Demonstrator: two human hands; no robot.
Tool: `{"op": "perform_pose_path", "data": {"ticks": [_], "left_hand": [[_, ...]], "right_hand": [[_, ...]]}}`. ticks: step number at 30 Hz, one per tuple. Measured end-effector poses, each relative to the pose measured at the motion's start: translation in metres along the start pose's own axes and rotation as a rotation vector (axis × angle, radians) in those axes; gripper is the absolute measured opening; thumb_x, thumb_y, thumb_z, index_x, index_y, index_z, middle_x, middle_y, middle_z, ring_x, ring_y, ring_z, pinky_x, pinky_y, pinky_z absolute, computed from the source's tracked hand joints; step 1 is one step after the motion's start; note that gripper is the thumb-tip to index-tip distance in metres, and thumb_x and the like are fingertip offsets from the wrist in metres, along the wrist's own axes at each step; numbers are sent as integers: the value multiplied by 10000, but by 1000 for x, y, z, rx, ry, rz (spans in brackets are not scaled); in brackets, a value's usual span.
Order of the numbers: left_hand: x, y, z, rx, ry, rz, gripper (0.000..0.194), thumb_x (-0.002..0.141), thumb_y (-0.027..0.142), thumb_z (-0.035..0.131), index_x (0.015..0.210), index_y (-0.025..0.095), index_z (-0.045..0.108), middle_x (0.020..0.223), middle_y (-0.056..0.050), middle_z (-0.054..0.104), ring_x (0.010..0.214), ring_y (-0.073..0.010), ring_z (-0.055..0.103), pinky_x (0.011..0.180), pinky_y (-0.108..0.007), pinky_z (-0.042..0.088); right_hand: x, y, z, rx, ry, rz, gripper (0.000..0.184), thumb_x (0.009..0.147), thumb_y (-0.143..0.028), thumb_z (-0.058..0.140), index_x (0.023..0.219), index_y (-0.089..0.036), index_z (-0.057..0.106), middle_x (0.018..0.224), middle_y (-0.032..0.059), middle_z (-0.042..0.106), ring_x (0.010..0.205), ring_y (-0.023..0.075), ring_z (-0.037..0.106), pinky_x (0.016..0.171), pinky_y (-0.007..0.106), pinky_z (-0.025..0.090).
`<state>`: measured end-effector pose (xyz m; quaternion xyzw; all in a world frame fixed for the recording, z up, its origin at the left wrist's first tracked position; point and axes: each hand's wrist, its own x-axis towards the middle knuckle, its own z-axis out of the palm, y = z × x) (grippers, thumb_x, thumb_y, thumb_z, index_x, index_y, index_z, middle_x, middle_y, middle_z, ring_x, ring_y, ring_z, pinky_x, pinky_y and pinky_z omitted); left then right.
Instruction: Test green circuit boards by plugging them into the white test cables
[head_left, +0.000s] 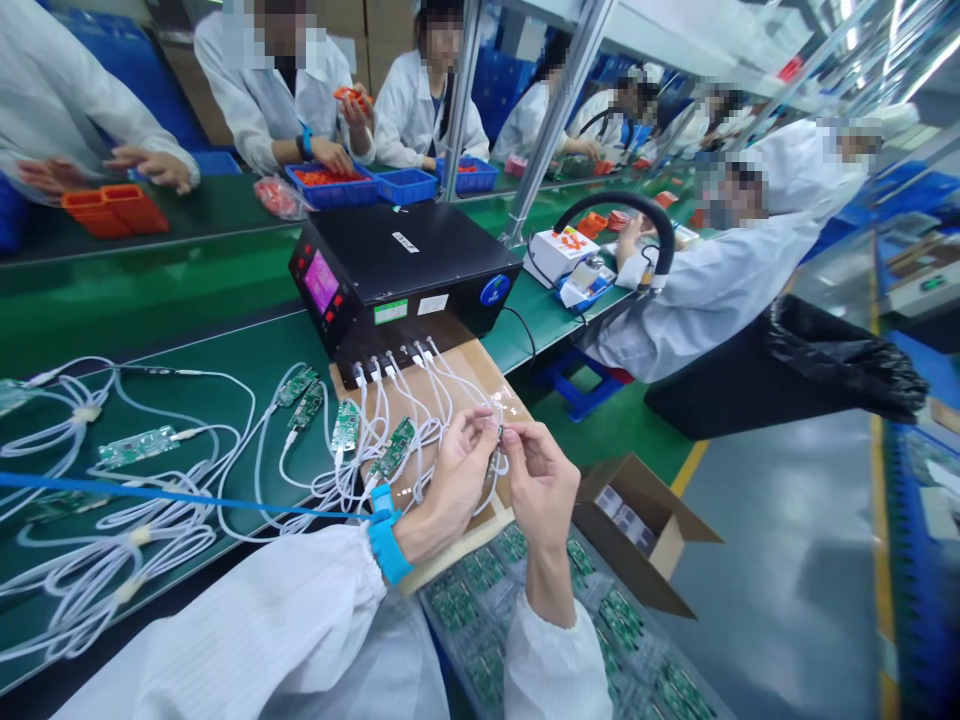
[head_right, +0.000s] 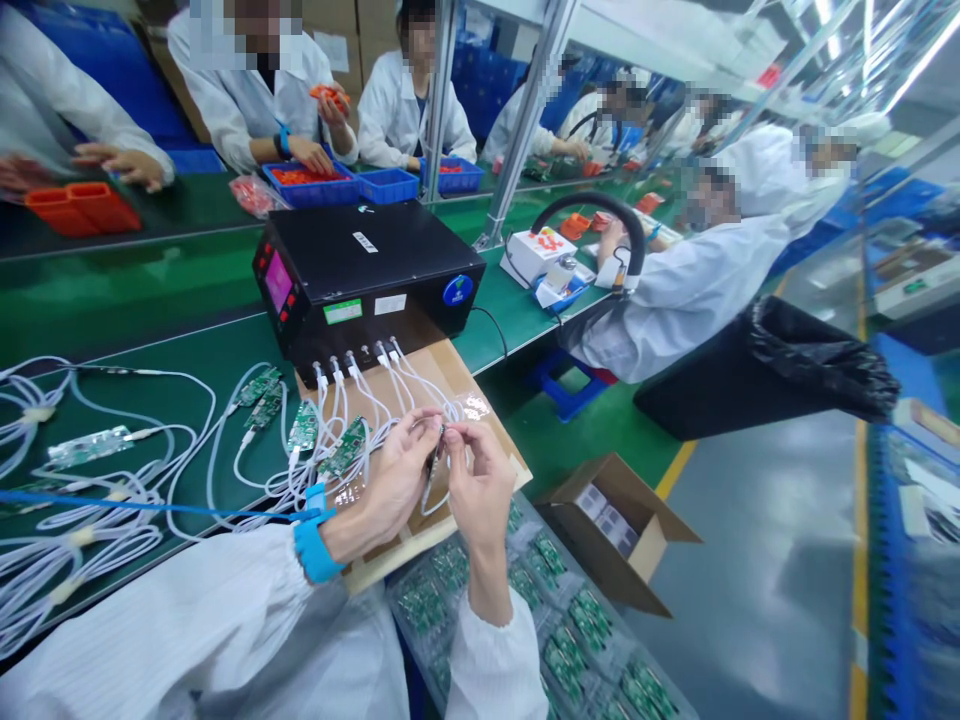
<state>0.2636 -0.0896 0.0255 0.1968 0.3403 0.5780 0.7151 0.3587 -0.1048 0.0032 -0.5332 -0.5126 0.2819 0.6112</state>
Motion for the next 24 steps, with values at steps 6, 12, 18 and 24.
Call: {"op": "perform_pose_path", "data": {"ticks": [6, 12, 18, 24], "left_hand": [[5, -1, 2, -40, 15, 10, 299, 782, 265, 870, 972, 168, 661, 950, -28, 689, 952, -159, 656, 911, -285, 491], [7, -1, 2, 57, 40, 55, 266, 831, 264, 833, 985, 173, 635, 961, -47, 668, 942, -178, 641, 933, -333, 488], [-9, 34, 5, 284, 144, 300, 190, 892, 203, 739, 1050, 204, 633, 1148, -83, 653, 1136, -209, 606, 1048, -349, 442], [-32, 87, -11, 102, 208, 317, 198, 864, 209, 730, 1040, 195, 642, 1102, -55, 671, 1079, -179, 630, 987, -316, 474]], "right_hand": [[12, -2, -5, 9, -103, 13, 223, 945, -426, 725, 956, -203, 732, 888, 48, 740, 798, 191, 717, 768, 330, 615], [20, -3, -14, -7, -148, 24, 223, 918, -416, 759, 973, -201, 754, 939, 57, 763, 846, 196, 727, 796, 333, 600], [31, 0, -18, -175, -244, -12, 230, 934, -432, 723, 975, -208, 760, 950, 55, 776, 909, 213, 717, 881, 369, 559], [54, 5, 7, -358, -403, -65, 251, 936, -421, 654, 959, -198, 765, 977, 76, 791, 915, 235, 715, 915, 412, 549]]}}
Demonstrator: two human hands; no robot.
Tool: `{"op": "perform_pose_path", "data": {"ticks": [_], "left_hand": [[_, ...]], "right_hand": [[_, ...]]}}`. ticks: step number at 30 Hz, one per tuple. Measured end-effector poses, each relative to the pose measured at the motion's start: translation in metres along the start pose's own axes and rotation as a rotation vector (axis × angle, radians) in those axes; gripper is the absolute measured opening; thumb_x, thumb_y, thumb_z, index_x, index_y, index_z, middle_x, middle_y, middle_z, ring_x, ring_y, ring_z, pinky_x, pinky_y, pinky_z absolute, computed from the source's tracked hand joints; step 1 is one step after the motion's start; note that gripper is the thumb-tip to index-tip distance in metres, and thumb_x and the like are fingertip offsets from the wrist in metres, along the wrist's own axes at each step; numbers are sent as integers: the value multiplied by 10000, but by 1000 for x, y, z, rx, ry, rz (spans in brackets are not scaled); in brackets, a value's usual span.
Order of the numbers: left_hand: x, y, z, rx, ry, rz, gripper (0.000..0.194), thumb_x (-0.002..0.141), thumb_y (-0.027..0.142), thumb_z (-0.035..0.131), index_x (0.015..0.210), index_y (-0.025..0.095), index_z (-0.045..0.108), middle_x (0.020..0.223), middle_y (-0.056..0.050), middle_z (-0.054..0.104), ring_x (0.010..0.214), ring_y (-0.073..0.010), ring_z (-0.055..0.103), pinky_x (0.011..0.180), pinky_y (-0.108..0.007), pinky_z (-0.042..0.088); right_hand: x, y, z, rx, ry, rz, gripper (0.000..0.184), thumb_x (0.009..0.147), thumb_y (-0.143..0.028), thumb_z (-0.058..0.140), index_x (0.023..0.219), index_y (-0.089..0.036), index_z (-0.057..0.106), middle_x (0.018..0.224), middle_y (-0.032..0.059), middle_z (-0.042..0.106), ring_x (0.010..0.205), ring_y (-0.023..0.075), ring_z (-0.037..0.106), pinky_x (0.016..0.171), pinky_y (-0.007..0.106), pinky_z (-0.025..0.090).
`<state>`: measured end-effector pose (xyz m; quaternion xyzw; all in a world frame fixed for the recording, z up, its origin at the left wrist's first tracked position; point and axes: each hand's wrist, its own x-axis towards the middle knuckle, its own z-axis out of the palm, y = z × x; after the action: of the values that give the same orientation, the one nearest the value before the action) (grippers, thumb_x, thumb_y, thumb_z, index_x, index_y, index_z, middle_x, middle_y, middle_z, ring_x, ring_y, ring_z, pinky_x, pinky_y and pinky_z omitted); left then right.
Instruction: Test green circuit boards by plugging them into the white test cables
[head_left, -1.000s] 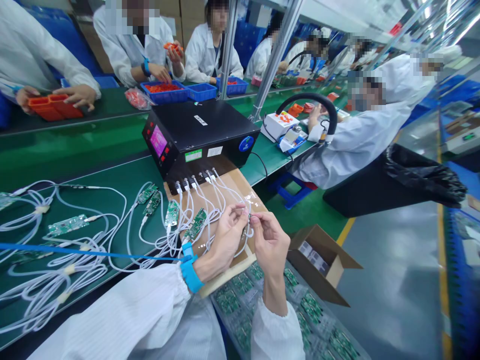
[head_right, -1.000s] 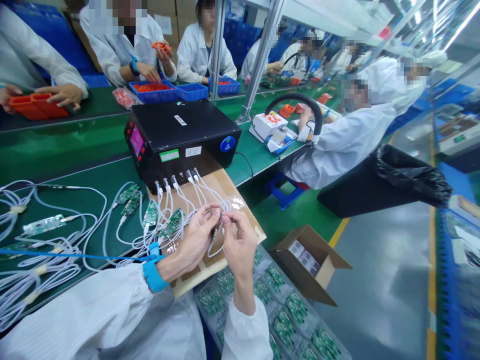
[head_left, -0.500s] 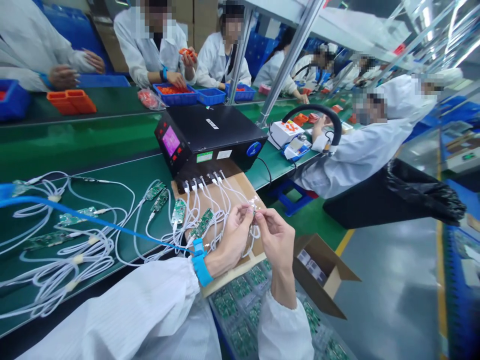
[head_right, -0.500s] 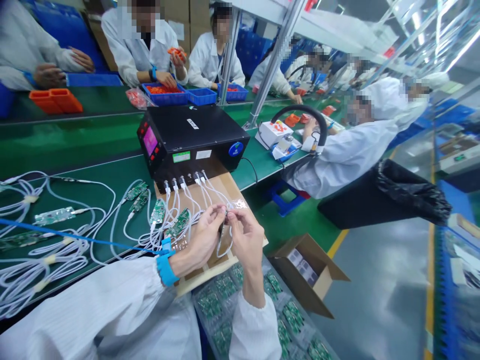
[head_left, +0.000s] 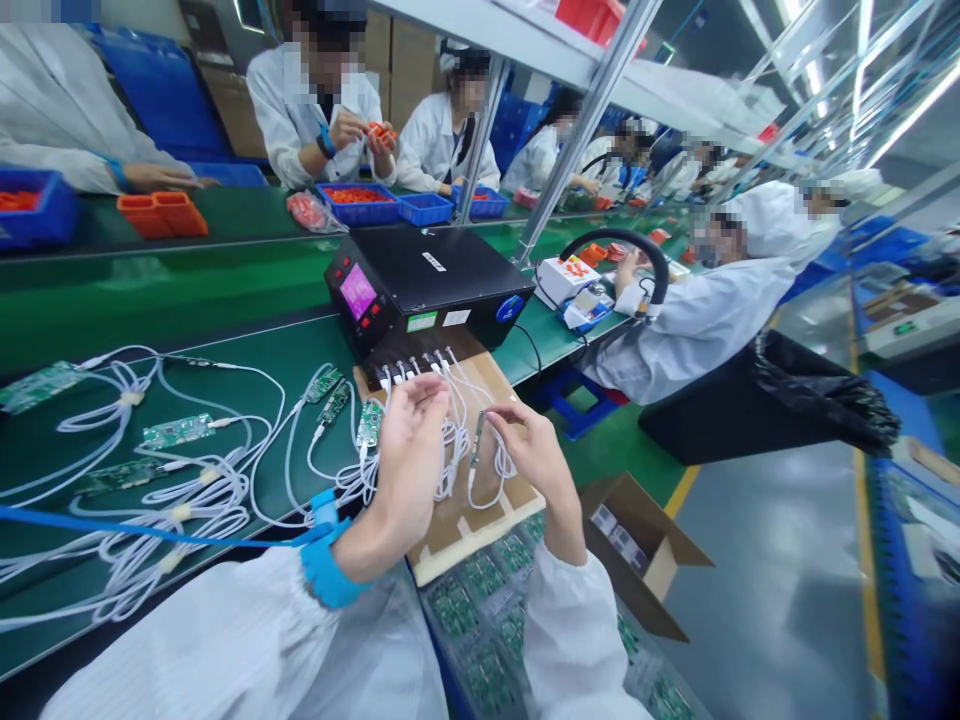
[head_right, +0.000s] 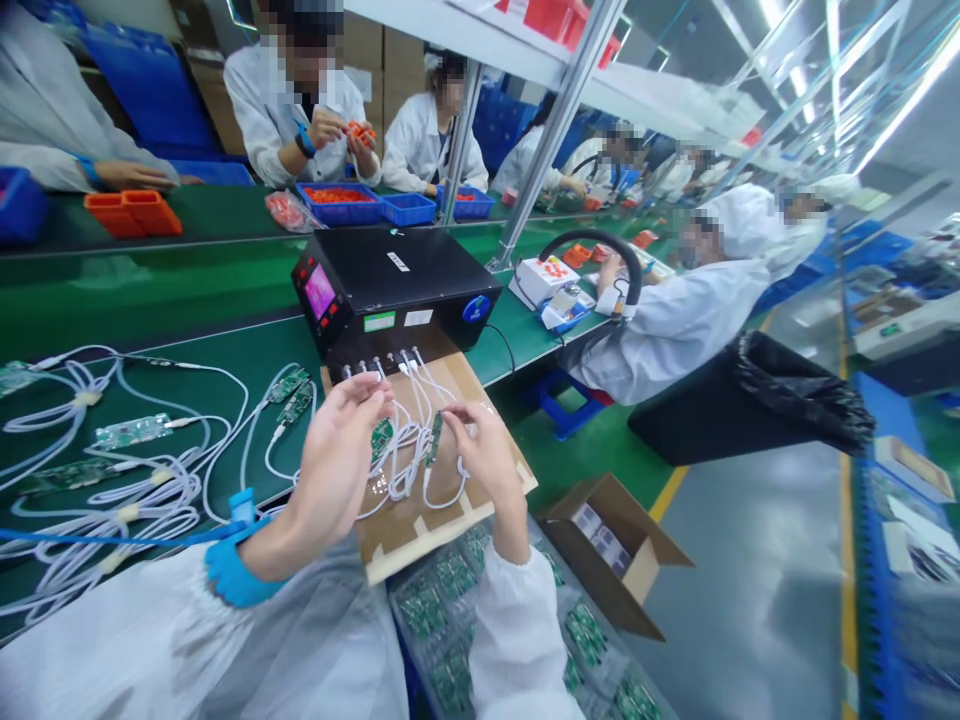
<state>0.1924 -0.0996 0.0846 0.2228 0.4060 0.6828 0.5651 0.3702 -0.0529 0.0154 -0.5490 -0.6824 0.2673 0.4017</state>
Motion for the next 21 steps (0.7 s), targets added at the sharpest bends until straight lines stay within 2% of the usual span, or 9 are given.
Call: {"op": "perform_pose_path", "data": {"ticks": [4, 6, 8, 11, 13, 16, 19, 21], "left_hand": [[-9, 35, -29, -49, 48, -69, 287, 800, 236, 811, 1042, 173, 671, 1049, -47, 690, 990, -158, 650, 892, -287, 505], [-15, 48, -43, -81, 67, -80, 323, 775, 232, 839, 1050, 166, 682, 1033, -50, 696, 936, -149, 655, 837, -273, 519], [-22, 57, -55, -128, 65, -115, 341, 768, 218, 847, 1063, 163, 685, 994, -49, 690, 878, -139, 648, 780, -258, 525], [-31, 61, -65, -176, 14, -242, 341, 780, 212, 841, 1070, 153, 672, 925, -40, 663, 820, -125, 623, 724, -242, 513], [-36, 61, -68, -170, -71, -349, 336, 805, 240, 832, 1076, 145, 656, 913, -38, 653, 796, -114, 603, 711, -234, 498], [-44, 63, -72, -113, -264, -508, 360, 823, 320, 839, 1047, 131, 631, 863, -28, 632, 724, -87, 556, 682, -218, 456], [-49, 68, -82, -59, -469, -594, 411, 795, 370, 876, 983, 128, 601, 787, -9, 594, 654, -71, 521, 636, -210, 403], [-50, 71, -95, -89, -599, -574, 420, 779, 356, 894, 963, 136, 587, 797, -7, 578, 641, -69, 515, 615, -212, 381]], "right_hand": [[8, -1, 16, -86, -133, 27, 226, 954, -363, 594, 973, -197, 746, 991, 94, 787, 925, 236, 729, 905, 400, 570], [9, -3, 20, -173, -162, 41, 235, 945, -375, 606, 998, -189, 740, 1020, 118, 767, 940, 261, 730, 910, 437, 576], [13, -10, 24, -257, -70, 16, 286, 939, -414, 620, 1066, -184, 735, 1079, 144, 726, 979, 295, 719, 927, 494, 574], [34, -35, 33, -281, 161, -136, 366, 956, -441, 608, 1200, -187, 705, 1185, 168, 651, 1111, 321, 677, 1019, 537, 542], [59, -60, 46, -256, 238, -271, 388, 955, -423, 620, 1254, -183, 681, 1245, 176, 620, 1217, 322, 627, 1101, 532, 499], [106, -92, 76, -279, 252, -382, 421, 922, -379, 660, 1287, -168, 663, 1339, 202, 581, 1366, 351, 522, 1179, 554, 426], [147, -106, 107, -370, 230, -357, 490, 884, -355, 693, 1321, -141, 636, 1388, 234, 548, 1450, 400, 426, 1217, 627, 338], [164, -106, 123, -445, 204, -300, 539, 863, -358, 711, 1342, -128, 619, 1380, 241, 551, 1448, 413, 422, 1231, 667, 275]]}}
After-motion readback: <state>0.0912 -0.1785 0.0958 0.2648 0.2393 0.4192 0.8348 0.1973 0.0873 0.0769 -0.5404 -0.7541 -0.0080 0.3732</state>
